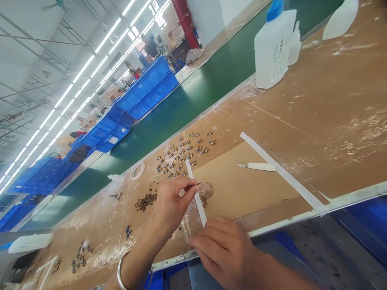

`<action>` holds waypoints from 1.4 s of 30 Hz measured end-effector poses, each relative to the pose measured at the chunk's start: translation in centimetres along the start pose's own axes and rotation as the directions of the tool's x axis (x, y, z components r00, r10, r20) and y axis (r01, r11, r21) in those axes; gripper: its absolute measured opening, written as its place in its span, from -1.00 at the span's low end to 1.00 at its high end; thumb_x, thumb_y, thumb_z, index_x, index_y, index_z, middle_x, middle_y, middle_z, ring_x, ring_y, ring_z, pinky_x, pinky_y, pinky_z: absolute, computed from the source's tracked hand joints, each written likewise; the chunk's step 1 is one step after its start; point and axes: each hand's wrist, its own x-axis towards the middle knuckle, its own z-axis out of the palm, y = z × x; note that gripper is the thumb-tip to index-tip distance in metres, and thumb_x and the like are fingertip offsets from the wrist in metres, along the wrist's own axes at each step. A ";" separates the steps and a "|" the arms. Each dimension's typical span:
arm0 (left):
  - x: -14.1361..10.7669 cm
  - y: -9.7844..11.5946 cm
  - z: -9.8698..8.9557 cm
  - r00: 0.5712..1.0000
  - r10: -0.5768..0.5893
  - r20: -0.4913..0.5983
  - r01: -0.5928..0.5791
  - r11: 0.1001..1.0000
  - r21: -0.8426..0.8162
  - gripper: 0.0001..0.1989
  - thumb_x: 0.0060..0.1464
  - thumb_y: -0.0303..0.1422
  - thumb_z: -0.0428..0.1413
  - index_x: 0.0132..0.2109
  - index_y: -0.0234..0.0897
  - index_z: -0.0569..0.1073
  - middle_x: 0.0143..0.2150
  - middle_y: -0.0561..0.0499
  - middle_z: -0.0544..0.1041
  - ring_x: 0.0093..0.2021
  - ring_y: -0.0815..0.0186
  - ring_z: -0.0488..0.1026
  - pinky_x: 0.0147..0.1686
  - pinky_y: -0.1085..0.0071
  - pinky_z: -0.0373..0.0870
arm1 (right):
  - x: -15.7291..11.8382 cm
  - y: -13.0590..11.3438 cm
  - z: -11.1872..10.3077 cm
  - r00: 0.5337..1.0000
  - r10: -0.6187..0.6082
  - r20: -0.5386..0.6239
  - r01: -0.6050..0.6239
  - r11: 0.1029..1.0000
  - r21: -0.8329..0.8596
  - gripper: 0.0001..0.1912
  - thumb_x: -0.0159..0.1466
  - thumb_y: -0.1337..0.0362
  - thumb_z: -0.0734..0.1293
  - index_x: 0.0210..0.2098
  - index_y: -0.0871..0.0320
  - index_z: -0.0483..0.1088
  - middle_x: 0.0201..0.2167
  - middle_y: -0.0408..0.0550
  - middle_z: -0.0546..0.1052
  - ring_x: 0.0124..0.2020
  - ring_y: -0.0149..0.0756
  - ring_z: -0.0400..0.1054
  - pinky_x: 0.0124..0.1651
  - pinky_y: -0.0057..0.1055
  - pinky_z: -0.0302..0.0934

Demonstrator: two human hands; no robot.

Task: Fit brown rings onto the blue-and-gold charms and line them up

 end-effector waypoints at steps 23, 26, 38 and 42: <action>-10.1 -2.2 -2.2 0.874 -0.442 -0.204 0.431 0.897 -0.099 -0.91 0.01 -0.26 0.26 -0.36 -0.13 0.65 -0.37 0.05 0.68 -0.34 0.26 0.61 -0.33 0.44 0.50 | -0.2 0.1 -0.2 1.000 0.012 0.005 -0.013 0.993 0.119 -0.81 0.34 0.49 0.21 -0.08 0.28 0.36 -0.37 -0.04 0.54 -0.38 -0.35 0.36 -0.32 -0.37 0.24; -14.0 -4.2 -1.2 0.763 -0.607 -0.222 0.591 0.794 -0.139 -0.84 -0.02 -0.19 0.27 -0.36 -0.16 0.65 -0.36 0.02 0.68 -0.32 0.21 0.61 -0.28 0.41 0.52 | -0.1 -0.5 0.3 0.999 0.015 0.048 -0.021 0.990 0.137 -0.83 0.34 0.50 0.21 -0.10 0.28 0.37 -0.40 -0.05 0.52 -0.39 -0.36 0.35 -0.32 -0.39 0.25; -15.9 -4.3 1.0 0.618 -0.746 -0.250 0.681 0.666 -0.305 -0.82 -0.07 -0.18 0.28 -0.38 -0.18 0.65 -0.41 0.02 0.67 -0.37 0.24 0.57 -0.28 0.40 0.48 | -0.9 -1.1 3.2 0.963 0.031 0.267 -0.023 0.999 -0.035 -0.83 0.32 0.49 0.20 -0.21 0.23 0.42 -0.36 0.00 0.54 -0.27 -0.25 0.44 -0.17 -0.33 0.34; -15.8 -4.2 0.8 0.631 -0.741 -0.230 0.691 0.672 -0.268 -0.83 -0.05 -0.19 0.27 -0.38 -0.18 0.65 -0.39 0.03 0.67 -0.34 0.24 0.58 -0.26 0.40 0.48 | -0.7 -1.1 2.9 0.968 0.035 0.249 -0.024 0.999 -0.048 -0.79 0.34 0.49 0.17 -0.23 0.23 0.43 -0.38 0.01 0.55 -0.28 -0.26 0.44 -0.18 -0.34 0.35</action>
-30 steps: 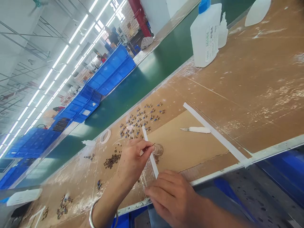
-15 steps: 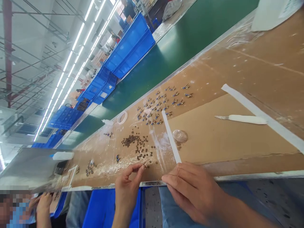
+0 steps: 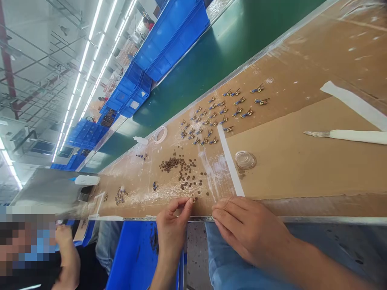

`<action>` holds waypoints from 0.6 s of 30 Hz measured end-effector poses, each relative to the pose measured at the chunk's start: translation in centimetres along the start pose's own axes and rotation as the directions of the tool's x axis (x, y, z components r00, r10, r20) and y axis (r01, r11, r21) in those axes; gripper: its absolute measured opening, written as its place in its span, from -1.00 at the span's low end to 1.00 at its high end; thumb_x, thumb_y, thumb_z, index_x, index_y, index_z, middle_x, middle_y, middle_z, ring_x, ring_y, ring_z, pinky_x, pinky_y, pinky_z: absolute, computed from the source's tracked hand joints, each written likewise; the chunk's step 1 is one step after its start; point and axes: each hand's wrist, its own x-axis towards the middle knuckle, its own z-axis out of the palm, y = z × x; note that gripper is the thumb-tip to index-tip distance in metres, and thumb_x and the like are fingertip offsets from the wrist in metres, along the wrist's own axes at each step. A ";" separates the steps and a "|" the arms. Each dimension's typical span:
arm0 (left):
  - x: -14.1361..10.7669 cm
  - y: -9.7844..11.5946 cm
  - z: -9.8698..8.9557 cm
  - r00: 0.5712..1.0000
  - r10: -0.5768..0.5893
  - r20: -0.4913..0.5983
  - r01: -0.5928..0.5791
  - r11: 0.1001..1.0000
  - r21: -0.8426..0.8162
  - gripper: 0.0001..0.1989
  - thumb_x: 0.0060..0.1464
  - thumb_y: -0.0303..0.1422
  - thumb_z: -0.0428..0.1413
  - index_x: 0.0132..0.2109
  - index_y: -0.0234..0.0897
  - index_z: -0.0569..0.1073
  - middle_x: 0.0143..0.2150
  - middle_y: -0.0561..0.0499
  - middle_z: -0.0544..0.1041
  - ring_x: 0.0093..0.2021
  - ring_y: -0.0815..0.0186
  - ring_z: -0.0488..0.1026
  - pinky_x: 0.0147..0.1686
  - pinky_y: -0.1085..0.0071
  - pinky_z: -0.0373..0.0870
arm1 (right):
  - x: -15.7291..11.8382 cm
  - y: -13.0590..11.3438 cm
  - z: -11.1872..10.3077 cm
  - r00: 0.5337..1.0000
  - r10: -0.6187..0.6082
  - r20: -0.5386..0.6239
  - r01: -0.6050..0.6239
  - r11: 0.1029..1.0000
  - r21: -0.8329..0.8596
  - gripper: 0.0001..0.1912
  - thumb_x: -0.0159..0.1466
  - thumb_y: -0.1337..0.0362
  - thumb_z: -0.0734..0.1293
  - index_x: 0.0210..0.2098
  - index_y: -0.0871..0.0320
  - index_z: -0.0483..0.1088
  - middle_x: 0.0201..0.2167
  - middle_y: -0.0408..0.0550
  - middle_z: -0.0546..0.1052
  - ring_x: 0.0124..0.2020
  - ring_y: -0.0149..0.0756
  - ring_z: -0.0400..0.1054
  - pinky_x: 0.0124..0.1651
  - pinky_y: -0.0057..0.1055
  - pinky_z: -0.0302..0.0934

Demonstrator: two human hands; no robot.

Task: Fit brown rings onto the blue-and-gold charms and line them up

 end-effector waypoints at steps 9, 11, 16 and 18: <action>0.4 1.2 -0.1 1.000 0.006 0.027 -0.007 0.998 0.055 -0.81 -0.07 -0.18 0.26 -0.42 -0.19 0.65 -0.44 0.03 0.66 -0.38 0.24 0.57 -0.29 0.40 0.47 | -0.1 0.1 0.0 1.000 -0.003 0.017 0.003 1.000 0.014 -0.84 0.30 0.49 0.23 -0.37 0.21 0.39 -0.34 0.03 0.55 -0.23 -0.23 0.45 -0.17 -0.32 0.37; 0.5 1.0 -0.2 0.999 -0.014 0.032 0.012 0.999 0.049 -0.80 -0.07 -0.17 0.27 -0.41 -0.20 0.65 -0.44 0.02 0.66 -0.38 0.24 0.57 -0.29 0.40 0.47 | -0.2 0.1 0.0 1.000 -0.006 0.023 0.006 1.000 0.012 -0.85 0.29 0.49 0.23 -0.38 0.21 0.37 -0.34 0.03 0.55 -0.23 -0.23 0.45 -0.18 -0.32 0.38; 0.2 0.9 -0.4 0.993 -0.100 0.060 0.107 0.987 -0.121 -0.81 -0.11 -0.19 0.33 -0.39 -0.22 0.66 -0.46 0.03 0.64 -0.39 0.29 0.54 -0.31 0.44 0.44 | -0.4 0.1 0.0 0.999 -0.008 0.050 0.007 0.999 0.031 -0.85 0.28 0.50 0.24 -0.39 0.20 0.36 -0.32 0.04 0.55 -0.22 -0.21 0.45 -0.18 -0.30 0.38; -0.1 1.4 -0.6 0.982 -0.172 0.076 0.186 0.950 -0.250 -0.81 -0.13 -0.21 0.36 -0.40 -0.23 0.66 -0.48 0.05 0.62 -0.43 0.33 0.52 -0.36 0.47 0.43 | -0.5 0.1 0.0 0.999 -0.004 0.054 0.002 0.999 0.036 -0.85 0.28 0.50 0.23 -0.38 0.20 0.37 -0.32 0.03 0.55 -0.22 -0.22 0.45 -0.17 -0.31 0.39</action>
